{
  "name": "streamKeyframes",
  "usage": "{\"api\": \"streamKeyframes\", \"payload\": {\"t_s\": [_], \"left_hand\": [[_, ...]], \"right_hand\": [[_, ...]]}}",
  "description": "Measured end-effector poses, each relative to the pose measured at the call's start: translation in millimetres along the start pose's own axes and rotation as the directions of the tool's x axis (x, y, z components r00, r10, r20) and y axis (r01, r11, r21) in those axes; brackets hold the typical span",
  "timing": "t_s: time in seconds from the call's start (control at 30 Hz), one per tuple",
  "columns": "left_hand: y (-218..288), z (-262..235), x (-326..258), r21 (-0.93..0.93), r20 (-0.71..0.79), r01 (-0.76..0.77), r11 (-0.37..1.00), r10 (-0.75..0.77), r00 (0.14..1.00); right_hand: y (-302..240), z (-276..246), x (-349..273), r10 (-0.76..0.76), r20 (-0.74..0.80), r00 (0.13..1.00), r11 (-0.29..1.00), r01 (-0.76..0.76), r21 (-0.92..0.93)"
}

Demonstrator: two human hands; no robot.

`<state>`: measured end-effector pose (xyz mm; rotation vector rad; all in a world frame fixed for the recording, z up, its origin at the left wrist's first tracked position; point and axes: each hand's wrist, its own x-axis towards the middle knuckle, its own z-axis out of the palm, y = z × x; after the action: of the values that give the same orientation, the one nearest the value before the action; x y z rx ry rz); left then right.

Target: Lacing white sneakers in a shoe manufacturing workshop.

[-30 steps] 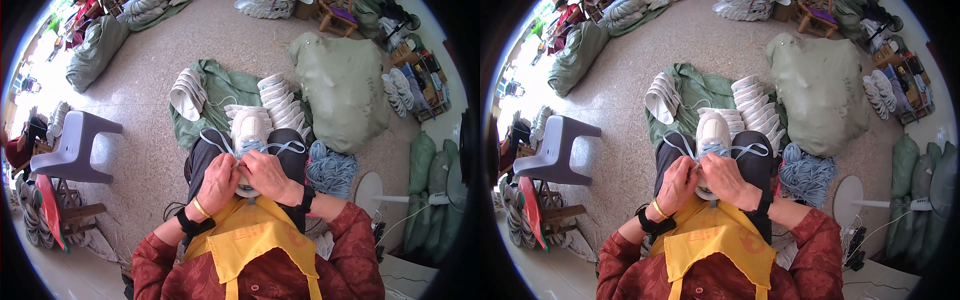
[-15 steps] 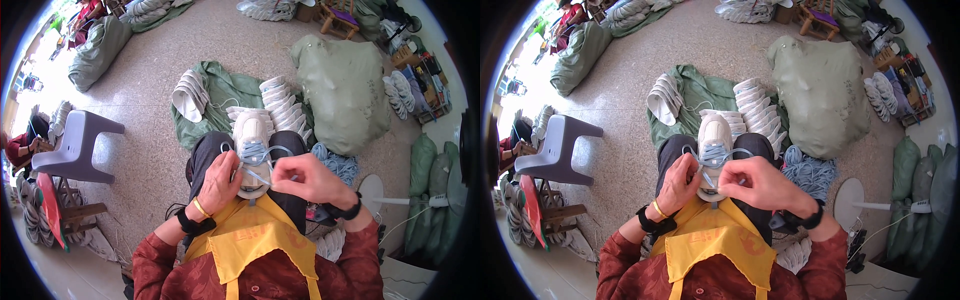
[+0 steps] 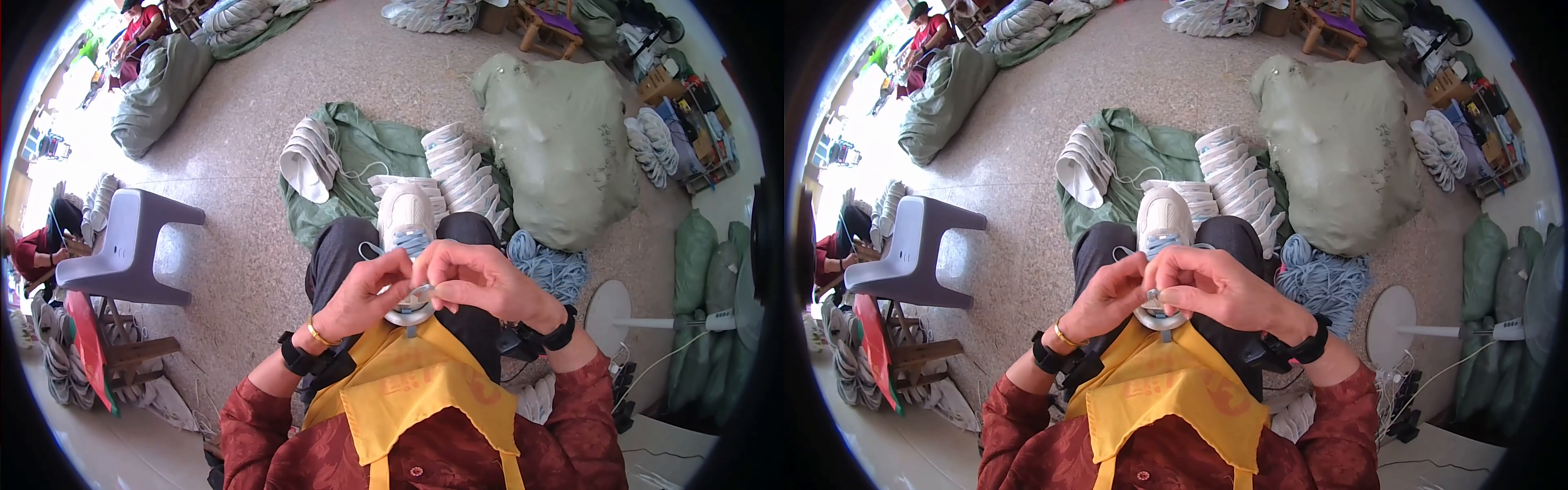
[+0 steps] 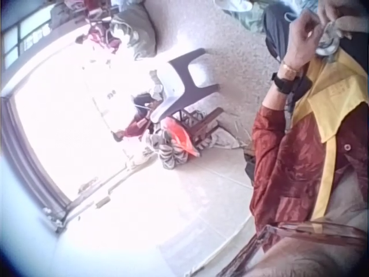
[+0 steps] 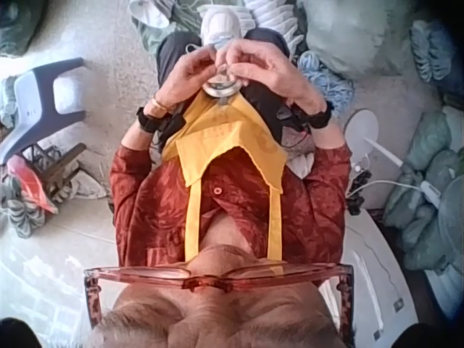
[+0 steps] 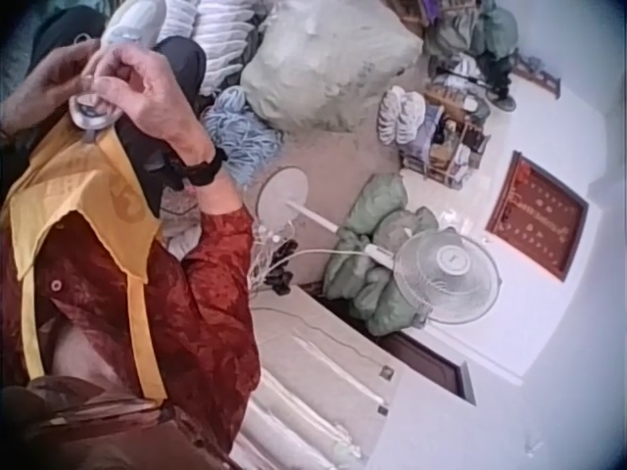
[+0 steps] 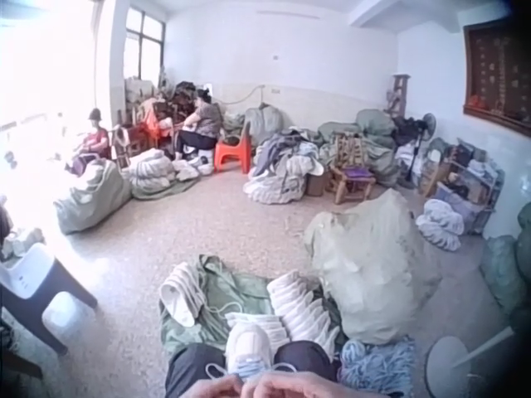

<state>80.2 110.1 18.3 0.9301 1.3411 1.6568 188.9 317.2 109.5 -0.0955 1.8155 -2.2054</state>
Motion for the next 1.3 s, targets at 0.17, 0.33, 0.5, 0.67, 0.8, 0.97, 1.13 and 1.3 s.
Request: {"api": "streamKeyframes", "payload": {"t_s": [0.17, 0.33, 0.5, 0.67, 0.8, 0.97, 1.13, 1.3], "left_hand": [[6.0, -13.4, -17.6, 0.009, -0.091, 0.115, 0.993, -0.113, 0.989], [10.9, -40.8, -58.8, 0.005, -0.212, 0.229, 0.973, -0.223, 0.951], [14.6, -79.6, -105.1, 0.01, -0.258, 0.357, 0.934, -0.343, 0.903], [38.1, -61.5, -70.4, 0.677, -0.285, 0.193, 0.71, 0.011, 0.958], [28.5, -37.0, -38.9, 0.844, -0.191, 0.044, 0.534, 0.223, 0.956], [13.4, -15.2, -14.4, 0.811, -0.096, -0.032, 0.584, 0.187, 0.978], [-1.1, -18.5, -4.9, 0.84, -0.063, -0.08, 0.537, 0.243, 0.968], [-20.2, -26.2, -4.9, 0.143, -0.168, 0.149, 0.979, -0.124, 0.978]], "right_hand": [[17.2, -18.1, -27.4, 0.126, -0.043, 0.991, 0.991, -0.124, 0.042], [58.3, -70.2, -85.3, 0.388, -0.199, 0.9, 0.92, -0.392, 0.024], [63.6, -95.9, -139.6, 0.424, -0.324, 0.845, 0.904, -0.377, 0.201], [66.9, -64.9, -101.2, 0.07, -0.583, 0.809, 0.914, -0.286, -0.287], [61.2, -30.5, -48.8, -0.229, -0.434, 0.871, 0.755, -0.123, -0.645], [71.8, -13.0, -14.5, -0.278, -0.259, 0.925, 0.624, -0.031, -0.781], [79.7, -13.2, -6.0, -0.365, -0.251, 0.897, 0.604, 0.023, -0.796], [68.2, -10.1, -2.8, -0.246, -0.359, 0.901, 0.739, -0.066, -0.671]]}}
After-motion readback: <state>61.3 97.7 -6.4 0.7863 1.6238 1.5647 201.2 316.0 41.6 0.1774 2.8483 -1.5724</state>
